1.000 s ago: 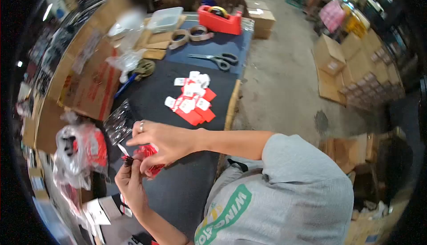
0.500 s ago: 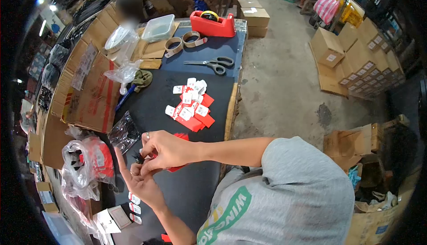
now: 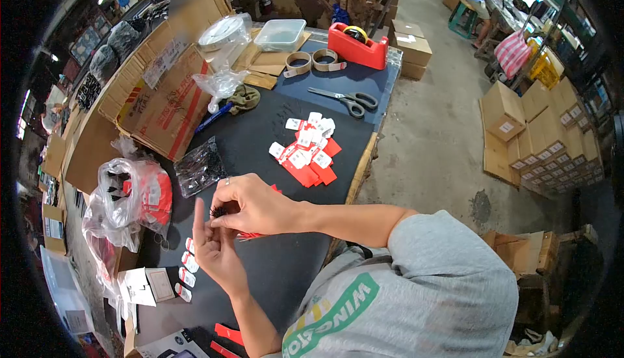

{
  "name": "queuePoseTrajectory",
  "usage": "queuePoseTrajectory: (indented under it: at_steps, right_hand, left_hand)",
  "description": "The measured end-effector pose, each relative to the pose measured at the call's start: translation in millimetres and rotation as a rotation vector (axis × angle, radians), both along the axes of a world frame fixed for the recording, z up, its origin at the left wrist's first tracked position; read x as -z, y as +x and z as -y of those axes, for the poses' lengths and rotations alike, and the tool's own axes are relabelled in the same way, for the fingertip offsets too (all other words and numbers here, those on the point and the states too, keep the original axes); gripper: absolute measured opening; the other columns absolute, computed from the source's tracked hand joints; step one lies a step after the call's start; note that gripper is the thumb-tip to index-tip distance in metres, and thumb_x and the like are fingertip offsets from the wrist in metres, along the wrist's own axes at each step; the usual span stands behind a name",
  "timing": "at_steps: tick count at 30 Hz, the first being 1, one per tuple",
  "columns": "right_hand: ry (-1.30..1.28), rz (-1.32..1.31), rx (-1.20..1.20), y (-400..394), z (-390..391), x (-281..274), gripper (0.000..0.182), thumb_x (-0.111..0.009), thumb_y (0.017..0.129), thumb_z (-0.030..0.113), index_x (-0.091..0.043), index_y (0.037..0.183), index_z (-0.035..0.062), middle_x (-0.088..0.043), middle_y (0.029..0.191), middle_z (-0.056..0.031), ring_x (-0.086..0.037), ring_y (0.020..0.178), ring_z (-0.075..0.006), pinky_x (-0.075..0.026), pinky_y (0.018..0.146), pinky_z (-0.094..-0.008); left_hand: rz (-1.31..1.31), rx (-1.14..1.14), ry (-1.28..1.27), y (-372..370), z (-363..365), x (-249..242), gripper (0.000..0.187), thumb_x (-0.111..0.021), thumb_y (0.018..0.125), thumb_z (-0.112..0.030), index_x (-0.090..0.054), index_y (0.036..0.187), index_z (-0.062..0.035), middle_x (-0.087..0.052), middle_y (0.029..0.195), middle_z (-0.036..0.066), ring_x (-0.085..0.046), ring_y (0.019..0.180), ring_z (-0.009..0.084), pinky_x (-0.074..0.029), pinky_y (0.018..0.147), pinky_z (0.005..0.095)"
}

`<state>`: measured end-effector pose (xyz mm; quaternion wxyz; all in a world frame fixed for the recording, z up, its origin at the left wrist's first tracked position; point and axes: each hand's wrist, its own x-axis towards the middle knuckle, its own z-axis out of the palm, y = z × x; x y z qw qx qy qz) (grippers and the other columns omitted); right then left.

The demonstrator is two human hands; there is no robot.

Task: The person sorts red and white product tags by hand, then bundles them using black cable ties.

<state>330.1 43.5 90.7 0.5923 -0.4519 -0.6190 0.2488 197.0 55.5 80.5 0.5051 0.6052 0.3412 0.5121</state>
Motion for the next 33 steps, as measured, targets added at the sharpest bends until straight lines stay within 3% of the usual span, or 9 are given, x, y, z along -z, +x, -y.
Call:
queuePoseTrajectory:
  at_steps: [1, 4, 8, 11, 18, 21, 29, 31, 33]
  right_hand:
    - [0.0, 0.002, 0.0, -1, 0, -1, 0.017, -0.072, 0.074, 0.007, -0.061, 0.08, -0.0046, -0.059, 0.073, -0.0116, -0.06, 0.067, -0.0194, -0.046, 0.059, -0.031]
    - [0.088, 0.065, -0.006, -7, 0, -3, 0.013, -0.068, 0.073, 0.002, -0.06, 0.082, -0.0038, -0.06, 0.077, -0.0137, -0.061, 0.07, -0.0268, -0.048, 0.063, -0.0343]
    - [0.152, 0.105, 0.019, -12, -3, 1, 0.013, -0.063, 0.076, 0.002, -0.058, 0.087, -0.0037, -0.06, 0.084, -0.0151, -0.06, 0.076, -0.0309, -0.048, 0.069, -0.0367]
    - [0.172, 0.286, 0.022, -16, -7, 8, 0.013, -0.06, 0.078, 0.002, -0.058, 0.089, -0.0033, -0.059, 0.093, -0.0158, -0.059, 0.088, -0.0308, -0.047, 0.074, -0.0361]
    - [0.453, 0.413, 0.037, -6, -14, -17, 0.053, -0.059, 0.074, 0.003, -0.045, 0.124, -0.0097, -0.048, 0.124, -0.022, -0.041, 0.124, -0.0355, -0.036, 0.104, -0.0403]
    - [0.432, 0.575, -0.028, -7, -21, -5, 0.054, -0.058, 0.074, 0.004, -0.045, 0.124, -0.0107, -0.045, 0.129, -0.0242, -0.037, 0.129, -0.0353, -0.033, 0.107, -0.0411]
    - [0.495, 0.551, 0.035, 0, -19, -12, 0.05, -0.056, 0.077, 0.006, -0.047, 0.123, -0.0111, -0.047, 0.128, -0.0246, -0.039, 0.127, -0.0351, -0.03, 0.109, -0.042]
    - [0.327, 0.644, -0.049, 3, -20, -7, 0.053, -0.057, 0.077, 0.008, -0.045, 0.125, -0.0109, -0.046, 0.129, -0.0239, -0.04, 0.127, -0.035, -0.029, 0.109, -0.0423]
    - [0.39, 0.582, -0.024, 6, -17, -13, 0.054, -0.058, 0.076, 0.008, -0.044, 0.125, -0.0111, -0.047, 0.129, -0.0236, -0.04, 0.127, -0.035, -0.029, 0.109, -0.0426]
  left_hand:
    - [0.002, 0.0, 0.0, -3, -1, 4, 0.044, -0.054, 0.088, 0.007, -0.045, 0.131, 0.002, -0.059, 0.084, 0.004, -0.058, 0.077, 0.0082, -0.051, 0.072, 0.022]
    - [0.03, 0.002, -0.104, -13, -2, 9, 0.012, -0.057, 0.09, -0.003, -0.062, 0.096, 0.0064, -0.061, 0.087, 0.005, -0.059, 0.08, 0.0083, -0.05, 0.072, 0.0206]
    - [-0.067, -0.035, 0.002, -18, -7, 12, 0.007, -0.053, 0.088, 0.006, -0.06, 0.089, 0.0061, -0.058, 0.08, 0.0, -0.054, 0.073, 0.0052, -0.045, 0.067, 0.0181]
    - [-0.278, -0.104, 0.193, -21, -11, 13, 0.008, -0.051, 0.088, 0.007, -0.059, 0.088, 0.0057, -0.057, 0.076, 0.0, -0.051, 0.069, 0.0042, -0.043, 0.063, 0.0167]
    - [-0.105, 0.021, 0.025, -23, -14, 7, 0.007, -0.053, 0.089, 0.003, -0.059, 0.09, 0.0062, -0.06, 0.076, 0.002, -0.057, 0.067, 0.0075, -0.047, 0.062, 0.0193]
    - [-0.067, 0.088, -0.044, -30, -22, 20, 0.017, -0.059, 0.089, -0.006, -0.06, 0.097, 0.0082, -0.063, 0.09, 0.005, -0.058, 0.082, 0.0096, -0.048, 0.071, 0.0223]
    - [-0.041, 0.174, -0.065, -23, -24, 15, 0.016, -0.059, 0.089, -0.005, -0.061, 0.099, 0.0071, -0.063, 0.092, 0.004, -0.058, 0.082, 0.0088, -0.047, 0.071, 0.0216]
    - [-0.016, 0.071, -0.086, -9, -17, 2, 0.012, -0.057, 0.09, -0.006, -0.06, 0.085, 0.0051, -0.063, 0.079, 0.006, -0.057, 0.066, 0.0074, -0.045, 0.055, 0.018]
    - [-0.021, 0.095, -0.087, -12, -20, 3, 0.013, -0.057, 0.091, -0.006, -0.06, 0.085, 0.0049, -0.063, 0.077, 0.006, -0.056, 0.063, 0.0075, -0.044, 0.053, 0.0178]
